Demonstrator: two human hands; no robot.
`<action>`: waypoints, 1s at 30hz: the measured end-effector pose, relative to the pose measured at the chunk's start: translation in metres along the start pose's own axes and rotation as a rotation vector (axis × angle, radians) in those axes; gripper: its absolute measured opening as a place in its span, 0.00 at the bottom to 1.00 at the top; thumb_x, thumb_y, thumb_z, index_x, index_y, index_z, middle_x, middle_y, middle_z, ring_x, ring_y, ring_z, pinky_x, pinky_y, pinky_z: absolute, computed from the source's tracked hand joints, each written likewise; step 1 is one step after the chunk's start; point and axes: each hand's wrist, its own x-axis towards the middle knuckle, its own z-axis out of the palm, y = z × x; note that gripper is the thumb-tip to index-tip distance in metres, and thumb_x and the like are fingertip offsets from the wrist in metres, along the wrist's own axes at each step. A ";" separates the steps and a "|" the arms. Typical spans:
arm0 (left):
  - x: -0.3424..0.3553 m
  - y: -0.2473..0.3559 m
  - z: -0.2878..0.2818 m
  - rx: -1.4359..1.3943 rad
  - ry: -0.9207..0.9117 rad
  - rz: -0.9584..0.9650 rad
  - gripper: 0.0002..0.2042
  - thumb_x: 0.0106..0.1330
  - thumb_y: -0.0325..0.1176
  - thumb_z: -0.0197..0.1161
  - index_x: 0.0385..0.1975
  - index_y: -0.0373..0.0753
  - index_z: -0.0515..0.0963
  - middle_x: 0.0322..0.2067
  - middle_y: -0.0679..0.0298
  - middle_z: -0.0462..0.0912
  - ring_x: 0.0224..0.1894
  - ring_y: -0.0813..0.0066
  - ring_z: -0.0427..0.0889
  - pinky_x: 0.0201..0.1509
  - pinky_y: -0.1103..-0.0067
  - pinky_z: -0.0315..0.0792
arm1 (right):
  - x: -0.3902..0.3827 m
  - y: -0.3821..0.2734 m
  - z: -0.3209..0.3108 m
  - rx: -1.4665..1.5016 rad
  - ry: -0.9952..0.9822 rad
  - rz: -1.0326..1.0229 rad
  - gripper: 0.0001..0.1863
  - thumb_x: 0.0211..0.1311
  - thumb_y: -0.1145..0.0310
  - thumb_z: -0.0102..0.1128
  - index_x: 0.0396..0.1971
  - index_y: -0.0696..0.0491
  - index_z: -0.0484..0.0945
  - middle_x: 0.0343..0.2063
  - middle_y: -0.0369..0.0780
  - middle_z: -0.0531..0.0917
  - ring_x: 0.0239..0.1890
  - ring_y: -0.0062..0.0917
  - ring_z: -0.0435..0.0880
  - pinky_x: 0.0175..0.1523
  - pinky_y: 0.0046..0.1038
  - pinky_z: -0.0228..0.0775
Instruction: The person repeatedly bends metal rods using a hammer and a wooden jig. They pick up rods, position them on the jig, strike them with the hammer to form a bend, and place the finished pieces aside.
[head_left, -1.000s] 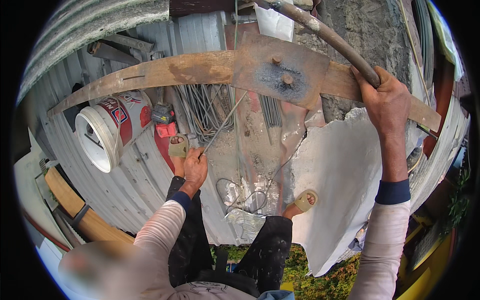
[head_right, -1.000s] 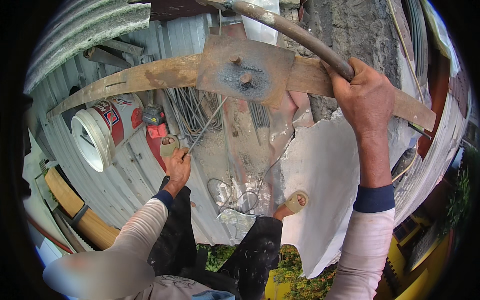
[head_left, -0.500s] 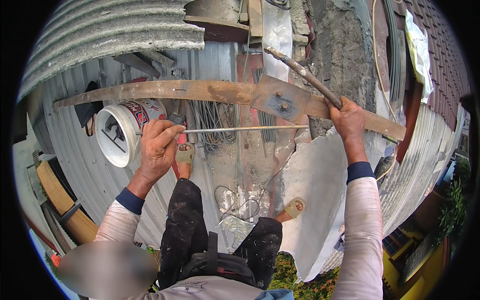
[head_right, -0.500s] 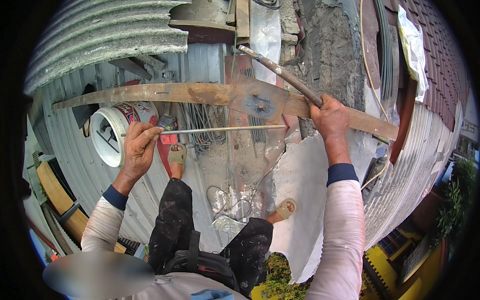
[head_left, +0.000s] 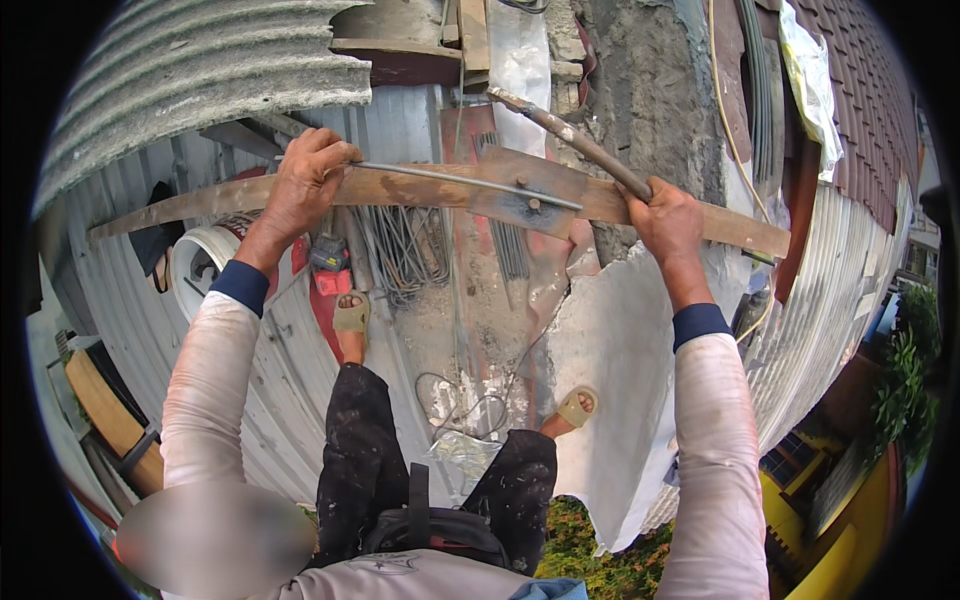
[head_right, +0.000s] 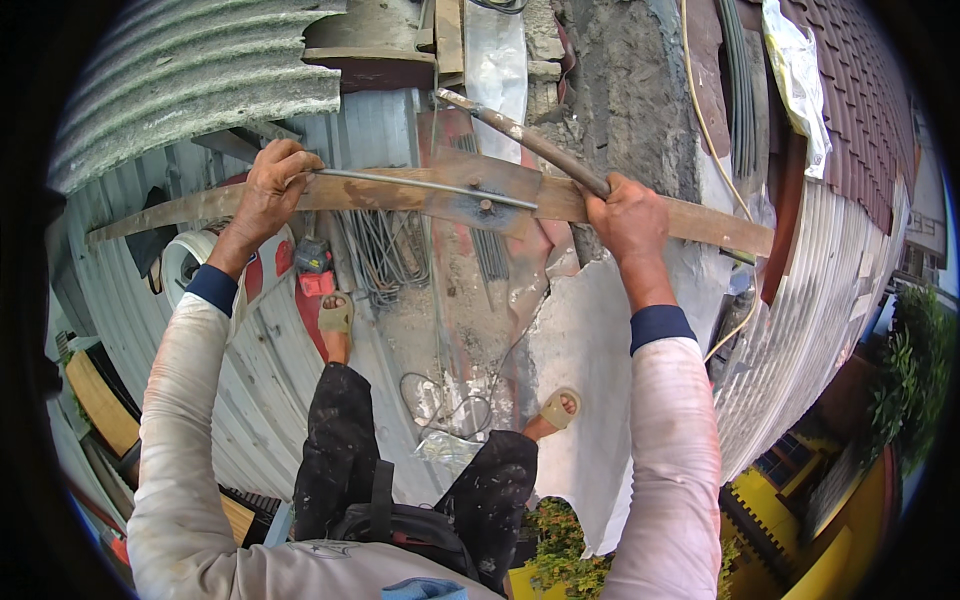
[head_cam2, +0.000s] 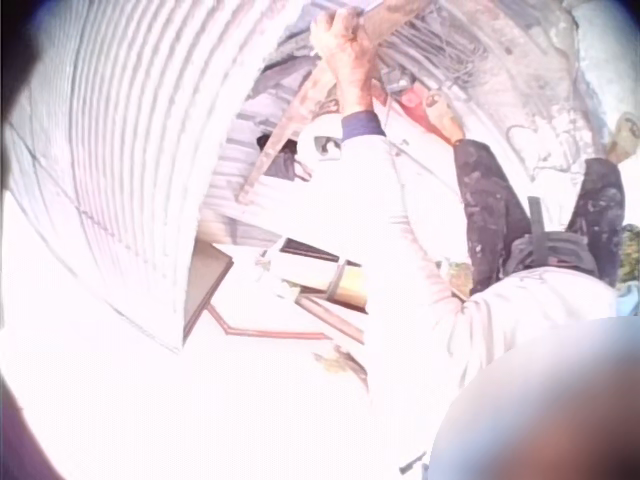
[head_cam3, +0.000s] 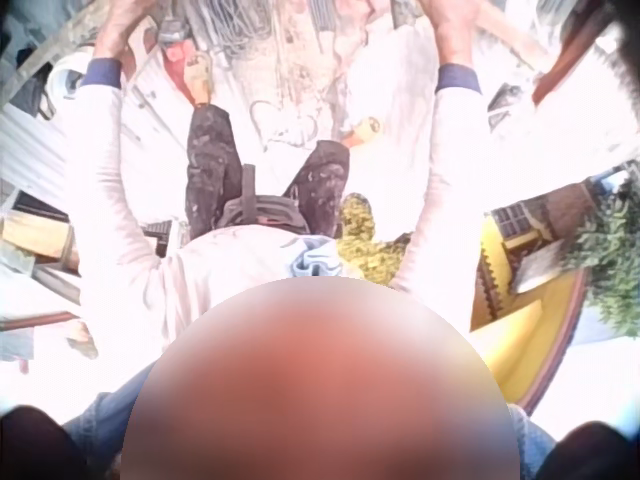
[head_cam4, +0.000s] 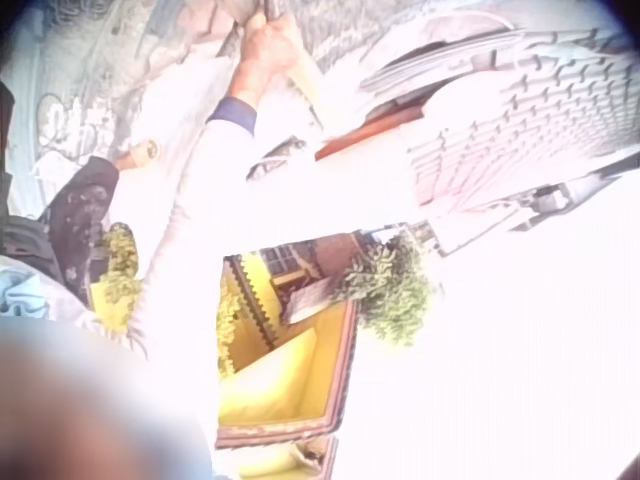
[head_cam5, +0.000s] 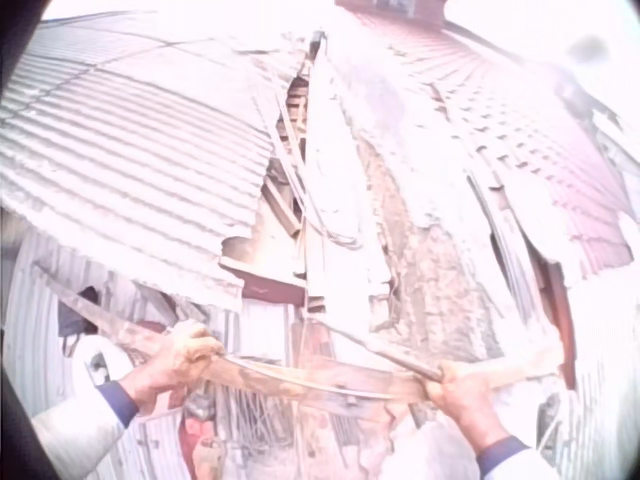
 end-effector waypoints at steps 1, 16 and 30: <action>0.000 -0.002 0.001 0.011 -0.036 -0.052 0.11 0.65 0.20 0.70 0.45 0.41 0.86 0.41 0.61 0.80 0.51 0.58 0.80 0.59 0.63 0.73 | 0.000 0.001 0.001 0.006 -0.002 -0.012 0.23 0.65 0.46 0.73 0.26 0.53 0.85 0.25 0.51 0.87 0.30 0.52 0.88 0.37 0.50 0.79; 0.031 -0.013 0.037 0.455 0.160 0.036 0.15 0.68 0.25 0.67 0.49 0.51 0.92 0.34 0.61 0.76 0.41 0.58 0.79 0.48 0.62 0.76 | 0.000 0.003 0.003 -0.027 -0.013 0.010 0.17 0.59 0.51 0.74 0.26 0.51 0.86 0.28 0.48 0.89 0.33 0.48 0.90 0.41 0.48 0.83; 0.049 0.027 0.089 -0.093 0.313 -0.727 0.14 0.68 0.44 0.69 0.44 0.42 0.93 0.36 0.54 0.93 0.41 0.50 0.92 0.50 0.62 0.83 | 0.000 0.002 0.003 -0.030 0.003 0.016 0.17 0.59 0.50 0.75 0.27 0.50 0.87 0.26 0.47 0.89 0.32 0.47 0.90 0.39 0.48 0.83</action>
